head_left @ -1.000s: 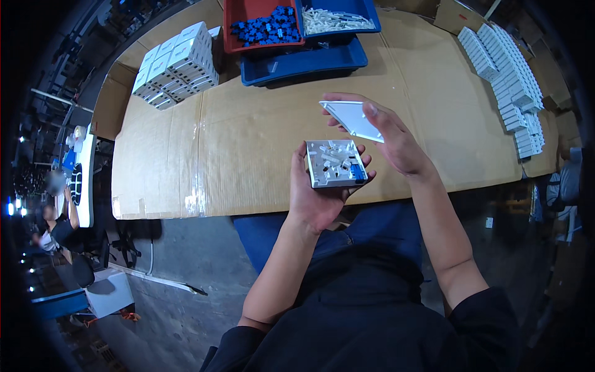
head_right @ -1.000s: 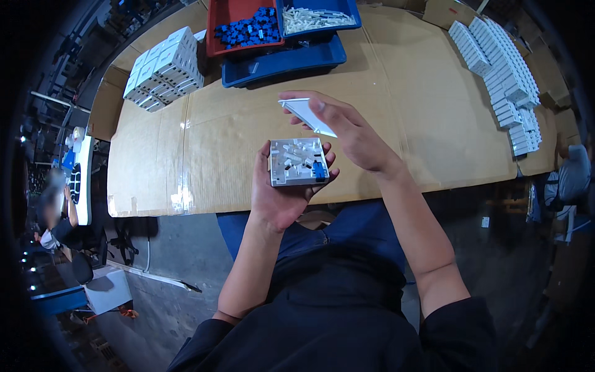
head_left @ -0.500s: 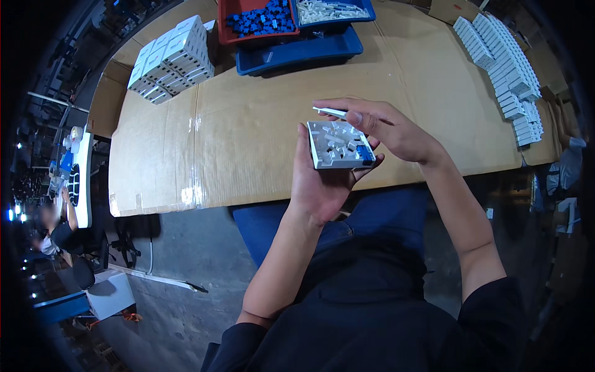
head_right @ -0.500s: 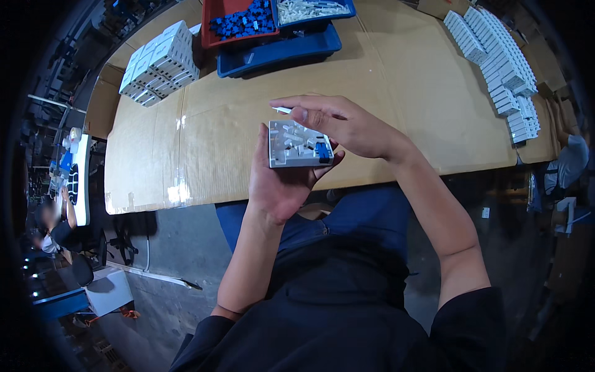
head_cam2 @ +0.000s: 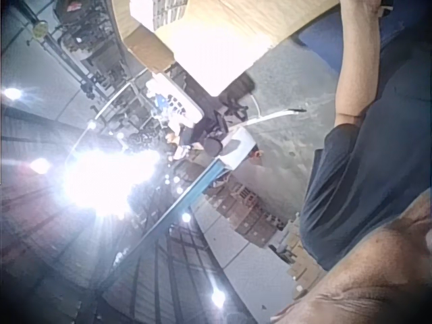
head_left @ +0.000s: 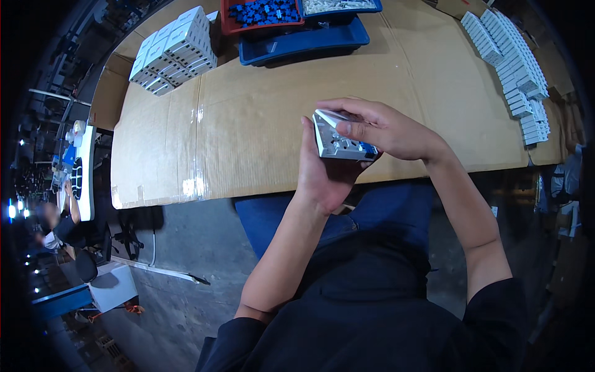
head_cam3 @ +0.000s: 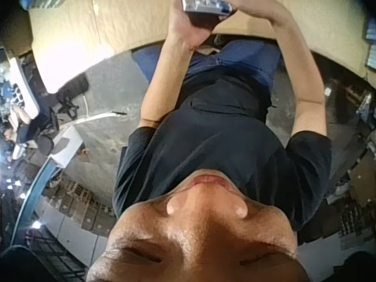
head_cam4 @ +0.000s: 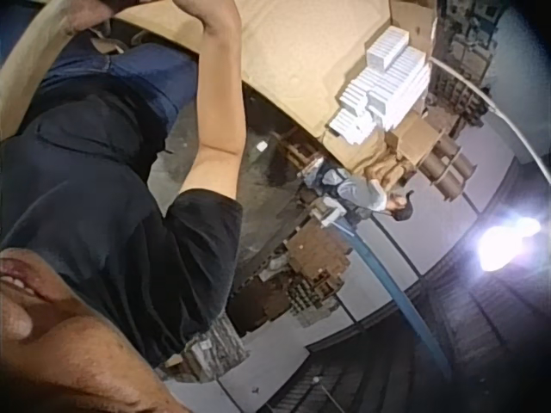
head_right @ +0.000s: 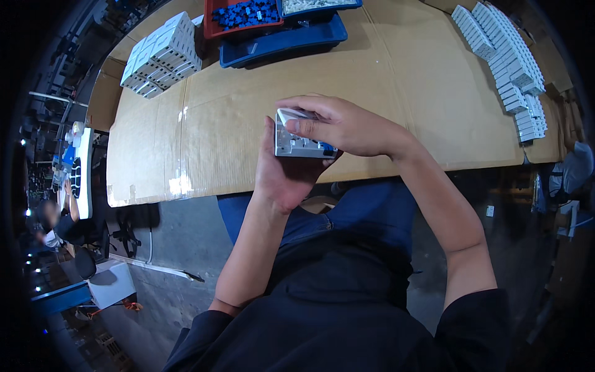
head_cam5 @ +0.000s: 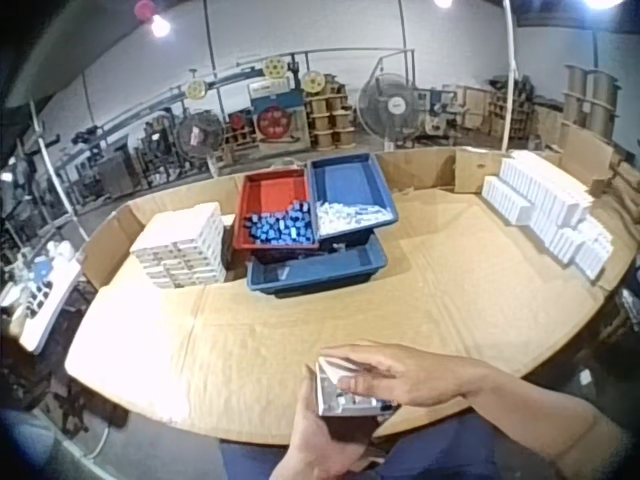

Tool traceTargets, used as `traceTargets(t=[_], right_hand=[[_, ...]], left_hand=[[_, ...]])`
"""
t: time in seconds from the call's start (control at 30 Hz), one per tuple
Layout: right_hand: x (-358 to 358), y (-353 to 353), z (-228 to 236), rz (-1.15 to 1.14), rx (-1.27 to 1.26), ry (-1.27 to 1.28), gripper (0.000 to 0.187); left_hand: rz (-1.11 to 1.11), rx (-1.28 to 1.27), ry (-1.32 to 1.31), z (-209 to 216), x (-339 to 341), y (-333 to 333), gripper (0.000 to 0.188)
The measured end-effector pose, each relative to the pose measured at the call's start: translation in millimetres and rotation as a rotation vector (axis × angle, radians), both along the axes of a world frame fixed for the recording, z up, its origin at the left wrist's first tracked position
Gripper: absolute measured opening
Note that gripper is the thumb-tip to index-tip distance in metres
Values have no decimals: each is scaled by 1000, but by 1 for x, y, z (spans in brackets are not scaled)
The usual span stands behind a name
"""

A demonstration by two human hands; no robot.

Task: Packing electronic device components and small parts into a white product box.

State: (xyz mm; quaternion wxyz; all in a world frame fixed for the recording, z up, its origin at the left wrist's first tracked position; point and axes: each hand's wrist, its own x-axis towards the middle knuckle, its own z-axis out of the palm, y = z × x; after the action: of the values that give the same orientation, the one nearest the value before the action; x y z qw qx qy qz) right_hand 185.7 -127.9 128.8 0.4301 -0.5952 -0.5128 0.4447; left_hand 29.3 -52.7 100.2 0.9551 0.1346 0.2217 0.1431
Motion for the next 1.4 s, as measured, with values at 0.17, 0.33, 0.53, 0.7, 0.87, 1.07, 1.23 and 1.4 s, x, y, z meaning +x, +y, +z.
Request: traceTargets(t=[0.17, 0.33, 0.53, 0.7, 0.87, 1.07, 1.23, 1.4], right_hand=[[7, 9, -11, 44, -73, -38, 60], [12, 15, -17, 29, -125, -44, 56], [14, 24, -31, 6, -128, 1, 55], [8, 27, -29, 28, -157, 16, 53], [5, 28, -47, 28, -115, -29, 50], [3, 27, -53, -1, -178, 100, 58], [-1, 25, -63, -10, -160, 193, 58], [-11, 24, -64, 10, -29, 172, 57]], left_hand=[[-6, -22, 15, -8, 3, 5, 68], [-11, -56, -11, -19, 8, 9, 65], [-18, -81, -31, -28, 12, 15, 58], [-35, -27, 23, -31, 13, 17, 66], [-8, -87, 47, -43, 10, 18, 53], [-8, -82, 69, -48, 5, 15, 58], [19, -84, 70, -45, 2, 15, 60], [62, -107, 77, -36, -2, 20, 59]])
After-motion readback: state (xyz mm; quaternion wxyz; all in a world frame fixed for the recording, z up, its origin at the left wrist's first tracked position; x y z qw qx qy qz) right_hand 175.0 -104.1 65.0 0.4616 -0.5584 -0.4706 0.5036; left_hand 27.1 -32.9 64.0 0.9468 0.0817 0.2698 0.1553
